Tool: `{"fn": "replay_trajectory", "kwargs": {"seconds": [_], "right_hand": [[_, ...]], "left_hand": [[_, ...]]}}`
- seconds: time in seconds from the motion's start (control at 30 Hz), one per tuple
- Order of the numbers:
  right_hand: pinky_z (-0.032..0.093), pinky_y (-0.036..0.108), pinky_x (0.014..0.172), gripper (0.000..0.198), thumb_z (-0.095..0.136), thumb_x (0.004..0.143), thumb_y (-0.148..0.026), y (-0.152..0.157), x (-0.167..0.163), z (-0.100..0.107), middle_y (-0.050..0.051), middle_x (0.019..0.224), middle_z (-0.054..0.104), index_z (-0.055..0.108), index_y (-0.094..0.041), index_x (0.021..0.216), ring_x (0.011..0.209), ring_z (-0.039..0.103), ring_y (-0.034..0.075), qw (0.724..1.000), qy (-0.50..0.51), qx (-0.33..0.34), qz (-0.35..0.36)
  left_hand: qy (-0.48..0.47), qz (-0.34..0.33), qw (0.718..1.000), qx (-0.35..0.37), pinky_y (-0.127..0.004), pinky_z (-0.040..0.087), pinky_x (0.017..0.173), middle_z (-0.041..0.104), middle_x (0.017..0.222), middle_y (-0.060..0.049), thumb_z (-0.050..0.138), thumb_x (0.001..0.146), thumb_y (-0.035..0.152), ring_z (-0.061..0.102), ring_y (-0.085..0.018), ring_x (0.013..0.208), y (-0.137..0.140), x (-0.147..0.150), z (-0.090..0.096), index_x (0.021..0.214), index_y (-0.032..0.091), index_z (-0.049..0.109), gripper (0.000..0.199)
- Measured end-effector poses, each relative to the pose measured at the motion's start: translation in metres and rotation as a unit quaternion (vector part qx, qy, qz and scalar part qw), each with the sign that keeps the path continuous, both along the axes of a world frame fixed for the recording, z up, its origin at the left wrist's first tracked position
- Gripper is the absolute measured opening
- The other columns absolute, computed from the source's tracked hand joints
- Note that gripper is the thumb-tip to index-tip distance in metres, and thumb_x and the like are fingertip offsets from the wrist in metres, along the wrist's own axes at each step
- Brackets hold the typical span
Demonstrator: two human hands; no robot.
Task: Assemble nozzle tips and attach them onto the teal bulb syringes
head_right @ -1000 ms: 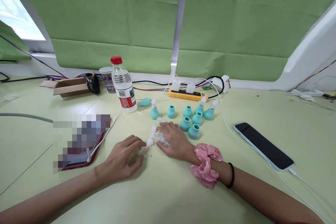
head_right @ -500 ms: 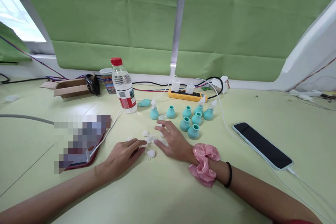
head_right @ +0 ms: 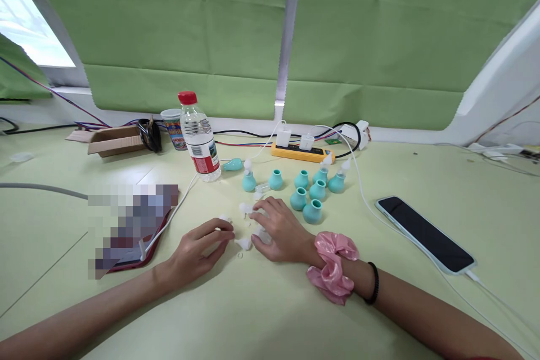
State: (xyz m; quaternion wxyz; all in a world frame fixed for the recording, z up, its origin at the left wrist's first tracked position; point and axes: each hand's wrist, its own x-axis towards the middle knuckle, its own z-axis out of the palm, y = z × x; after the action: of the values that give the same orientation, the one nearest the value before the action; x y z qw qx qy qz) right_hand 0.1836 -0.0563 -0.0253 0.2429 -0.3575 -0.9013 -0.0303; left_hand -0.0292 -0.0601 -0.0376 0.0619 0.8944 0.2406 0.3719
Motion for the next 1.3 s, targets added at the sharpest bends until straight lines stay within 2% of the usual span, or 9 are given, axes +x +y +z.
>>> {"fn": "replay_trajectory", "kwargs": {"seconds": [0.17, 0.23, 0.53, 0.73, 0.83, 0.93, 1.1, 1.2, 1.3], "right_hand": [[0.038, 0.035, 0.067, 0.017, 0.049, 0.075, -0.028, -0.001, 0.003, 0.001, 0.009, 0.085, 0.051, 0.055, -0.016, 0.085, 0.080, 0.045, 0.020, 0.997, -0.065, 0.023, 0.042], [0.037, 0.032, 0.063, 0.014, 0.045, 0.080, -0.026, 0.001, 0.003, -0.002, 0.008, 0.080, 0.052, 0.055, -0.016, 0.078, 0.075, 0.046, 0.019, 0.993, -0.107, 0.038, 0.041], [0.039, 0.027, 0.056, 0.020, 0.042, 0.083, -0.031, 0.008, 0.013, -0.008, 0.007, 0.081, 0.057, 0.056, -0.016, 0.086, 0.065, 0.049, 0.015, 0.992, -0.052, 0.109, -0.040], [0.035, 0.029, 0.052, 0.023, 0.042, 0.083, -0.029, 0.002, 0.016, -0.005, 0.007, 0.068, 0.057, 0.057, -0.016, 0.071, 0.066, 0.051, 0.018, 0.976, -0.186, 0.106, -0.044], [0.033, 0.027, 0.048, 0.020, 0.042, 0.084, -0.026, 0.003, 0.013, -0.011, 0.004, 0.067, 0.059, 0.057, -0.017, 0.076, 0.059, 0.051, 0.016, 0.974, -0.158, 0.151, -0.054], [0.035, 0.025, 0.048, 0.014, 0.046, 0.083, -0.027, 0.008, 0.009, -0.017, 0.003, 0.077, 0.061, 0.054, -0.017, 0.088, 0.059, 0.053, 0.013, 0.979, -0.075, 0.185, -0.042], [0.040, 0.020, 0.050, 0.012, 0.046, 0.083, -0.027, 0.010, 0.000, -0.016, 0.007, 0.088, 0.058, 0.050, -0.016, 0.078, 0.068, 0.056, 0.011, 0.992, 0.081, 0.095, -0.018], [0.043, 0.023, 0.056, 0.015, 0.042, 0.084, -0.021, 0.003, 0.002, -0.010, 0.008, 0.087, 0.058, 0.049, -0.016, 0.071, 0.070, 0.055, 0.013, 0.996, 0.071, 0.053, 0.012], [0.044, 0.028, 0.064, 0.011, 0.047, 0.079, -0.024, -0.007, 0.008, -0.004, 0.010, 0.090, 0.056, 0.051, -0.015, 0.083, 0.079, 0.054, 0.017, 0.998, 0.045, 0.024, 0.046]], "left_hand": [[0.150, -0.083, 0.980, 0.102, -0.024, 0.047, 0.058, 0.057, 0.079, -0.007, 0.038, 0.084, 0.011, 0.054, -0.014, 0.070, -0.019, 0.007, 0.006, 0.095, 0.016, 0.054, 0.020], [0.169, -0.075, 0.979, 0.090, -0.025, 0.047, 0.058, 0.057, 0.077, -0.007, 0.039, 0.083, 0.010, 0.053, -0.015, 0.068, -0.023, 0.011, 0.005, 0.090, 0.015, 0.056, 0.019], [0.097, 0.063, 0.993, 0.014, -0.025, 0.047, 0.056, 0.057, 0.081, -0.009, 0.035, 0.081, 0.008, 0.055, -0.015, 0.068, 0.010, 0.019, -0.007, 0.088, 0.013, 0.058, 0.025], [-0.016, 0.000, 1.000, 0.004, -0.023, 0.048, 0.065, 0.059, 0.087, -0.009, 0.041, 0.081, 0.007, 0.057, -0.014, 0.077, 0.006, 0.016, -0.006, 0.098, 0.013, 0.054, 0.022], [-0.080, -0.023, 0.995, -0.048, -0.021, 0.048, 0.070, 0.060, 0.088, -0.007, 0.044, 0.080, 0.006, 0.057, -0.012, 0.080, 0.000, 0.017, -0.003, 0.096, 0.014, 0.054, 0.020], [-0.062, -0.052, 0.994, -0.077, -0.020, 0.048, 0.069, 0.060, 0.086, -0.007, 0.043, 0.080, 0.007, 0.057, -0.012, 0.079, -0.004, 0.020, -0.002, 0.089, 0.014, 0.057, 0.018], [0.030, -0.040, 0.996, -0.077, -0.024, 0.049, 0.065, 0.063, 0.081, -0.007, 0.040, 0.078, 0.008, 0.059, -0.015, 0.075, -0.002, 0.023, -0.006, 0.081, 0.015, 0.061, 0.022], [-0.015, 0.032, 0.988, -0.151, -0.024, 0.048, 0.064, 0.064, 0.077, -0.004, 0.046, 0.075, 0.009, 0.059, -0.014, 0.071, 0.003, 0.022, -0.004, 0.079, 0.016, 0.061, 0.017], [-0.045, 0.061, 0.976, -0.205, -0.023, 0.048, 0.061, 0.064, 0.074, -0.003, 0.050, 0.072, 0.009, 0.058, -0.013, 0.066, 0.004, 0.022, 0.000, 0.076, 0.016, 0.060, 0.013]]}}
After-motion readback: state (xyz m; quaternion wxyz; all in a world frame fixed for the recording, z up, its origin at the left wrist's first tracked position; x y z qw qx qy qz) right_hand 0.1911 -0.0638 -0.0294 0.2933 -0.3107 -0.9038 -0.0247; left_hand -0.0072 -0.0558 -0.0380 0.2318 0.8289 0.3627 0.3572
